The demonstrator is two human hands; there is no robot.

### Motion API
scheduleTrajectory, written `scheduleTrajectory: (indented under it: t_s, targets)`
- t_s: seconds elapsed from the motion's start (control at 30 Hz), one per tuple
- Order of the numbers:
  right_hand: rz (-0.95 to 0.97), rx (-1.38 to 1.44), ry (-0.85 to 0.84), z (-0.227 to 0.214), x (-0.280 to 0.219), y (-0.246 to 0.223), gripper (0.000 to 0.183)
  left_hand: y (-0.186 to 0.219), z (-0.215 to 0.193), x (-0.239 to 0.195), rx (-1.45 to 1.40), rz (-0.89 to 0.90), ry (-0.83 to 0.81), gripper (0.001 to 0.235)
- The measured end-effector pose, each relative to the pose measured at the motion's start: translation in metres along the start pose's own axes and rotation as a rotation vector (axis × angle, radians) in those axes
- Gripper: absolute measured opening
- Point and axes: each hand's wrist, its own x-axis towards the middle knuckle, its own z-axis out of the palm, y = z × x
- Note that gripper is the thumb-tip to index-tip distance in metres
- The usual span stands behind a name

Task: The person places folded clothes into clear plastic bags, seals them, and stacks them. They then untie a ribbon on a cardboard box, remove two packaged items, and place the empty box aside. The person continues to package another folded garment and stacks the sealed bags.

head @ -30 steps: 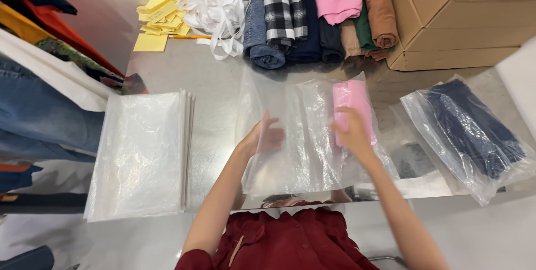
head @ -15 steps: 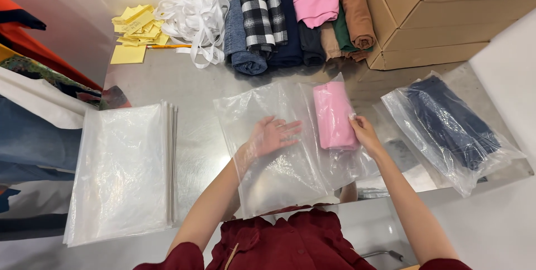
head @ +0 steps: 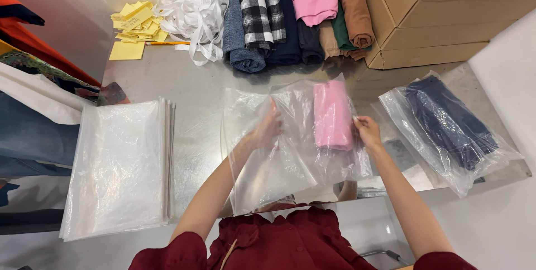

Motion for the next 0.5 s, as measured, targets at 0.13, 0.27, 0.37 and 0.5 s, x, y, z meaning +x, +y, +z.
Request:
scheduleTrajectory:
  t_s: [0.13, 0.27, 0.37, 0.5]
  targets:
    - [0.002, 0.032, -0.017, 0.001, 0.014, 0.014, 0.025, -0.054, -0.052, 0.093, 0.063, 0.342, 0.006, 0.062]
    - [0.007, -0.005, -0.022, 0.005, 0.013, 0.006, 0.023, -0.017, -0.027, 0.055, -0.141, 0.252, -0.27, 0.114]
    - [0.021, 0.011, -0.032, 0.005, 0.018, 0.008, 0.022, -0.01, -0.018, 0.055, -0.213, 0.227, -0.326, 0.112]
    - [0.038, 0.021, -0.06, 0.008, 0.017, -0.001, 0.024, -0.039, -0.021, 0.104, -0.39, 0.111, -0.41, 0.047]
